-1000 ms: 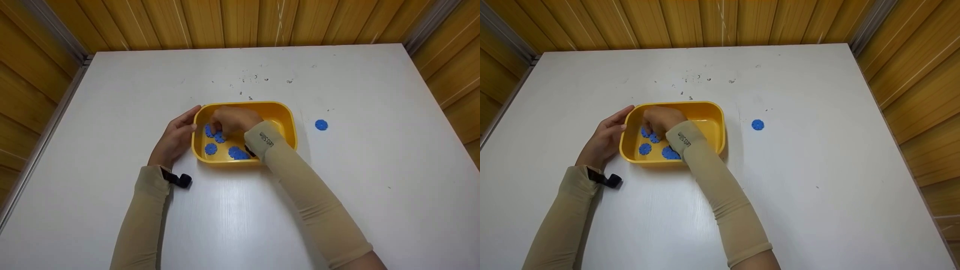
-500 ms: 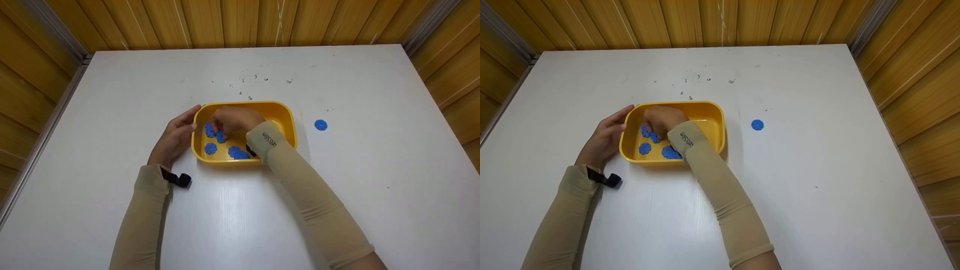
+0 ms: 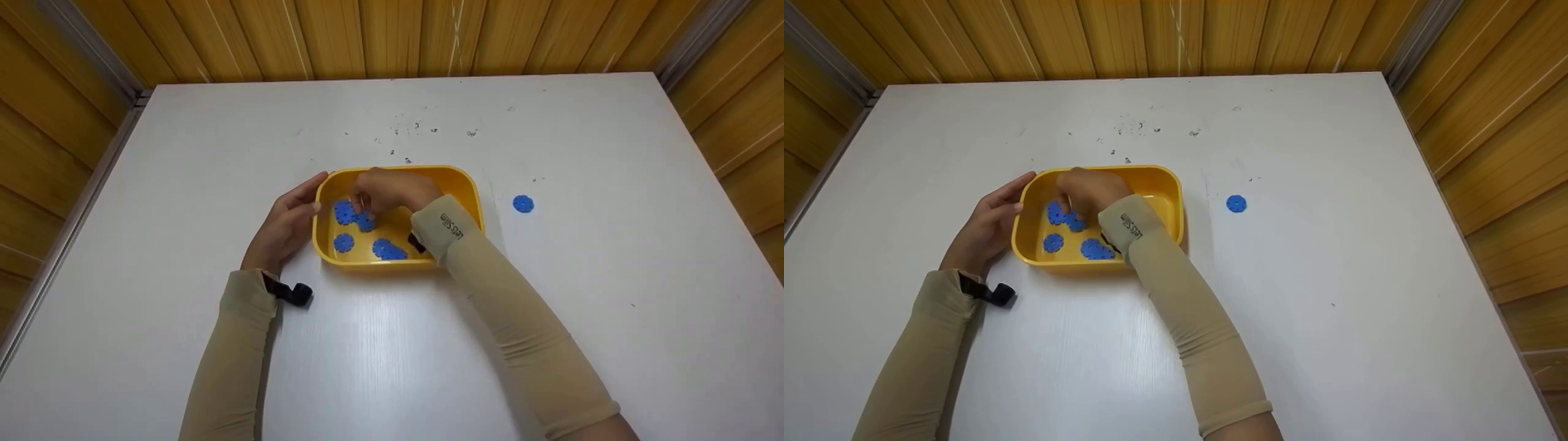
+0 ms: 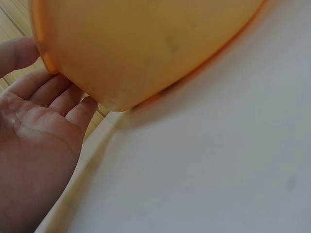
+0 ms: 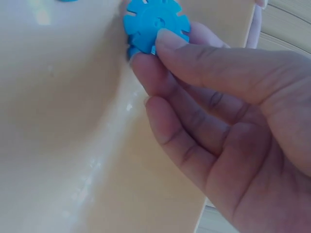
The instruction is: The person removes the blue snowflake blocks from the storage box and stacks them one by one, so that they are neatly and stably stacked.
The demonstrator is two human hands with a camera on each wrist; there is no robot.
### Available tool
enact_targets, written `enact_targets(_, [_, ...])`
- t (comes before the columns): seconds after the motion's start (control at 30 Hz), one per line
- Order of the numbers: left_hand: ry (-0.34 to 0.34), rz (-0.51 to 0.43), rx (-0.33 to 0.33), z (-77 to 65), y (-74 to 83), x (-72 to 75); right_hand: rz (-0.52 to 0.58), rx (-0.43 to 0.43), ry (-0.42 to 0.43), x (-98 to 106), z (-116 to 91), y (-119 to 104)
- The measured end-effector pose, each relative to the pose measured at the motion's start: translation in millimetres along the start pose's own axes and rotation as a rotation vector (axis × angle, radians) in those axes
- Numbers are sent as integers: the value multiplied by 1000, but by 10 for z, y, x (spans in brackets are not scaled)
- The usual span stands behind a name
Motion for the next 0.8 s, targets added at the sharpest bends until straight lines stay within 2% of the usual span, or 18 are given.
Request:
enact_targets(0.33, [-4, 12, -7, 10, -2, -6, 25, -57, -1, 110, -115, 17])
enact_targets(0.6, [17, -32, 5, 38, -10, 6, 3, -48, 33, 257, -263, 16])
enact_targets(0.8, [9, -37, 12, 28, -19, 29, 54, -27, 72, 362, -409, 56])
Point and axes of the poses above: each hand's wrist, its own z-axis towards the middle knuckle, its own x-axis out of the back of the hand, y = z × x, the point moved 4 cm from there along z, towards the middle knuckle, and after that the axes turned 15 degrees about z, right-handed, at the moved point
